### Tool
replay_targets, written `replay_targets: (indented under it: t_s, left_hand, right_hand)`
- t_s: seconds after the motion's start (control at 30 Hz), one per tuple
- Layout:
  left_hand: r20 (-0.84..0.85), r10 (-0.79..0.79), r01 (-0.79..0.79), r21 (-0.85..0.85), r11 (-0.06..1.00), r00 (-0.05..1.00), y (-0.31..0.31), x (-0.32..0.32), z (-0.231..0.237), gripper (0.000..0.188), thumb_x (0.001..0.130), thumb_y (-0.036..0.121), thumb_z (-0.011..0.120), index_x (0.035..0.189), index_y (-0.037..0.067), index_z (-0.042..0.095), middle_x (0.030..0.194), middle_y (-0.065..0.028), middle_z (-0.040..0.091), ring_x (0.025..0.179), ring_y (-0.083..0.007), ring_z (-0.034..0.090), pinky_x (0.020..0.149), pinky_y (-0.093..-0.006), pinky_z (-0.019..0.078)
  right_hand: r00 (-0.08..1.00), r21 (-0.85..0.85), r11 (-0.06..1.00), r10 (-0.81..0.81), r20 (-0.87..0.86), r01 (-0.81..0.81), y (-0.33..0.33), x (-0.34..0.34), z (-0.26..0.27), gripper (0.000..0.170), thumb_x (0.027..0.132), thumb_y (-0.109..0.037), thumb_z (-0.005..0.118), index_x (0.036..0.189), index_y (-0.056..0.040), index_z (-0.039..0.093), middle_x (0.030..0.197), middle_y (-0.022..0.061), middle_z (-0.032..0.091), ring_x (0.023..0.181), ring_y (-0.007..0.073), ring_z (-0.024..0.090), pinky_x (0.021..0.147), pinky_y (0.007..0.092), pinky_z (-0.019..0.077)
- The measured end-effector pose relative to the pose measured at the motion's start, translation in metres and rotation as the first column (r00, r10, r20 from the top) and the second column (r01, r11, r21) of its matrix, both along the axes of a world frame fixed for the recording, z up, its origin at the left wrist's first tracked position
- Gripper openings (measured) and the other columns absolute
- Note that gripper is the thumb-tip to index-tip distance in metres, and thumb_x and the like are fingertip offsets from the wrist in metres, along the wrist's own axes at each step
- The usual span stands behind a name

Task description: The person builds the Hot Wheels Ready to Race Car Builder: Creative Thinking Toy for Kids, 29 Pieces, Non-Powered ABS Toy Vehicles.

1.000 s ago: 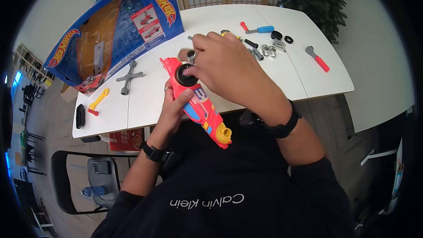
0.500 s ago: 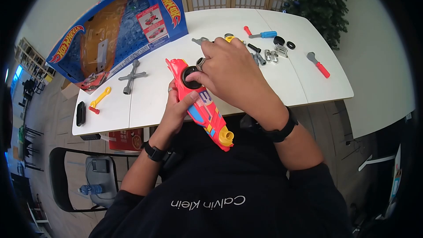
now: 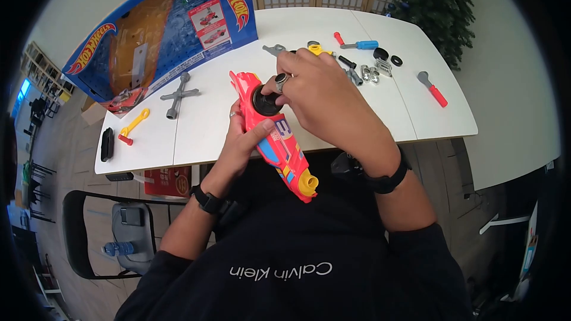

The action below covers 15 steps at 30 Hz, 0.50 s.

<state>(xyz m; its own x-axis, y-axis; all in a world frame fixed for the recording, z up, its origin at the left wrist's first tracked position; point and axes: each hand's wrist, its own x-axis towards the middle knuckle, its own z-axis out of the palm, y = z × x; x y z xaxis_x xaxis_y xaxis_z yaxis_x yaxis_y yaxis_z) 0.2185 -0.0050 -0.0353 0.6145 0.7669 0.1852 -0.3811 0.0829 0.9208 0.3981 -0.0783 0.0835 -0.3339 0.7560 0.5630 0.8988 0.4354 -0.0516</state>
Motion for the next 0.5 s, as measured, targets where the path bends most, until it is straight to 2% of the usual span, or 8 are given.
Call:
replay_targets:
  t_s: [0.17, 0.23, 0.37, 0.43, 0.47, 0.5]
  left_hand:
    - [0.008, 0.019, -0.019, 0.019, 1.0, 1.0, -0.001, 0.002, -0.001, 0.082, 0.091, 0.018, 0.083, 0.147, 0.0, 0.026, 0.135, -0.0159, 0.058, 0.12, -0.0214, 0.065, 0.1, -0.037, 0.0584]
    - [0.003, 0.021, -0.021, 0.019, 1.0, 1.0, -0.002, 0.001, 0.0, 0.082, 0.09, 0.018, 0.083, 0.147, 0.0, 0.026, 0.135, -0.016, 0.058, 0.119, -0.0213, 0.066, 0.1, -0.0371, 0.0583]
    - [-0.001, 0.023, -0.023, 0.022, 0.999, 1.0, -0.003, 0.001, 0.001, 0.086, 0.09, 0.018, 0.084, 0.148, 0.0, 0.024, 0.134, -0.0163, 0.058, 0.12, -0.0212, 0.066, 0.101, -0.0376, 0.0581]
    - [-0.004, 0.003, -0.003, 0.024, 1.0, 1.0, 0.0, 0.0, 0.001, 0.088, 0.089, 0.019, 0.085, 0.148, 0.0, 0.022, 0.134, -0.0166, 0.058, 0.121, -0.0214, 0.066, 0.101, -0.0377, 0.058]
    - [-0.005, -0.015, 0.015, 0.023, 1.0, 1.0, 0.0, 0.0, 0.0, 0.09, 0.089, 0.019, 0.085, 0.149, 0.0, 0.021, 0.134, -0.0169, 0.058, 0.121, -0.0216, 0.065, 0.102, -0.0378, 0.058]
    - [-0.004, -0.013, 0.013, 0.023, 1.0, 1.0, 0.0, 0.0, 0.0, 0.09, 0.089, 0.019, 0.085, 0.149, 0.0, 0.021, 0.134, -0.0169, 0.058, 0.121, -0.0216, 0.065, 0.102, -0.0378, 0.058]
  right_hand:
    - [1.0, 0.04, 0.999, -0.008, -0.012, 0.008, -0.001, -0.003, -0.009, 0.008, 0.085, -0.006, 0.074, 0.092, -0.0028, 0.077, 0.099, 0.0062, 0.063, 0.098, 0.024, 0.063, 0.085, 0.0395, 0.0461]
    - [0.995, 0.055, 0.996, -0.069, -0.07, 0.073, -0.002, -0.008, -0.014, 0.009, 0.083, -0.008, 0.077, 0.09, -0.0024, 0.076, 0.098, 0.0063, 0.062, 0.096, 0.0241, 0.063, 0.084, 0.0398, 0.0462]
    - [0.988, 0.047, 0.99, -0.132, -0.08, 0.136, -0.007, -0.013, -0.015, 0.012, 0.082, -0.01, 0.079, 0.089, -0.0022, 0.074, 0.098, 0.0063, 0.061, 0.096, 0.0245, 0.062, 0.082, 0.0399, 0.0463]
    - [0.977, 0.043, 0.979, -0.194, -0.089, 0.198, -0.009, -0.011, -0.011, 0.016, 0.082, -0.013, 0.079, 0.095, -0.003, 0.076, 0.098, 0.0056, 0.059, 0.096, 0.0251, 0.061, 0.083, 0.0402, 0.0471]
    - [0.977, 0.043, 0.979, -0.194, -0.088, 0.198, -0.01, -0.009, -0.009, 0.016, 0.082, -0.013, 0.079, 0.095, -0.003, 0.076, 0.098, 0.0056, 0.059, 0.096, 0.0251, 0.061, 0.083, 0.0402, 0.0471]
    - [0.988, 0.046, 0.991, -0.117, -0.102, 0.122, -0.011, -0.006, -0.008, 0.017, 0.082, -0.013, 0.079, 0.097, -0.0039, 0.078, 0.098, 0.0051, 0.059, 0.096, 0.0252, 0.061, 0.084, 0.0404, 0.0475]
